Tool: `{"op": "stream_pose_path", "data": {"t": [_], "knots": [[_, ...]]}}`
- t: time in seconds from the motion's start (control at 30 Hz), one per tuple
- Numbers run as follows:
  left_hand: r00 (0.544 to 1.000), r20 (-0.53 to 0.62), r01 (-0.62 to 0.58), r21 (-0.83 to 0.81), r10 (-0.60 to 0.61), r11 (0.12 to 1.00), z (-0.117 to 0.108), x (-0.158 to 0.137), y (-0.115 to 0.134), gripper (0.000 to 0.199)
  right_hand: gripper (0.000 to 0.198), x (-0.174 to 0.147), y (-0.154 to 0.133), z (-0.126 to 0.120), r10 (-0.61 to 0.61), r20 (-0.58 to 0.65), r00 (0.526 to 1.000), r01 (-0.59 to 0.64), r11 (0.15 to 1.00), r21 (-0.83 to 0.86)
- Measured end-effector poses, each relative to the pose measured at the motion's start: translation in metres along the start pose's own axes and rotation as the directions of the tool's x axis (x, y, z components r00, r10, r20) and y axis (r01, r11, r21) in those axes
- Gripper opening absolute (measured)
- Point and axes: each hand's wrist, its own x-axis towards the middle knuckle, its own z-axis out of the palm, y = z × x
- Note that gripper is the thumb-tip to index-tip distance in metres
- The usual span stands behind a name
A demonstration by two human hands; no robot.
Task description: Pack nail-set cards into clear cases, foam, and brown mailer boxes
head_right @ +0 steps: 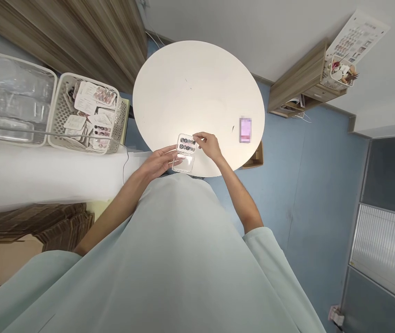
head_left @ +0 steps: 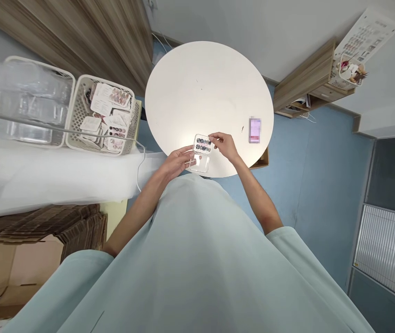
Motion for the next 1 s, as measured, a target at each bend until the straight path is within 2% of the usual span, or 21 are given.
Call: {"op": "stream_pose_path", "data": {"t": [0.13,0.23,0.43,0.57,0.7,0.8,1.0], "knots": [[1.0,-0.012,-0.012,-0.014,0.011,1.0,-0.003,-0.005,0.006,0.063,0.041,-0.001,-0.003,0.004,0.024,-0.002,1.0,-0.024,0.997,0.071],[0.997,-0.011,-0.072,-0.001,0.072,0.997,-0.001,-0.013,0.013,0.07,0.04,-0.001,-0.002,0.005,0.021,-0.018,1.0,-0.018,0.992,0.127],[0.977,-0.015,-0.208,0.132,0.212,0.969,0.006,-0.026,0.02,0.062,0.04,-0.003,-0.001,0.006,0.047,-0.086,0.995,-0.036,0.991,0.128],[0.967,-0.026,-0.242,0.223,0.254,0.944,0.01,-0.027,0.017,0.07,0.041,-0.007,-0.003,0.006,0.056,-0.087,0.995,-0.043,0.989,0.144],[0.936,-0.108,-0.303,0.244,0.336,0.921,0.014,-0.023,0.016,0.072,0.046,-0.014,-0.008,0.006,0.056,-0.049,0.997,-0.045,0.977,0.207],[0.912,-0.195,-0.299,0.289,0.362,0.909,0.015,-0.018,0.016,0.073,0.051,-0.02,-0.013,0.006,0.057,-0.016,0.998,-0.051,0.969,0.241],[0.877,-0.238,-0.33,0.331,0.417,0.884,0.013,-0.011,0.013,0.071,0.061,-0.03,-0.017,0.007,0.029,0.035,0.999,-0.038,0.959,0.282]]}}
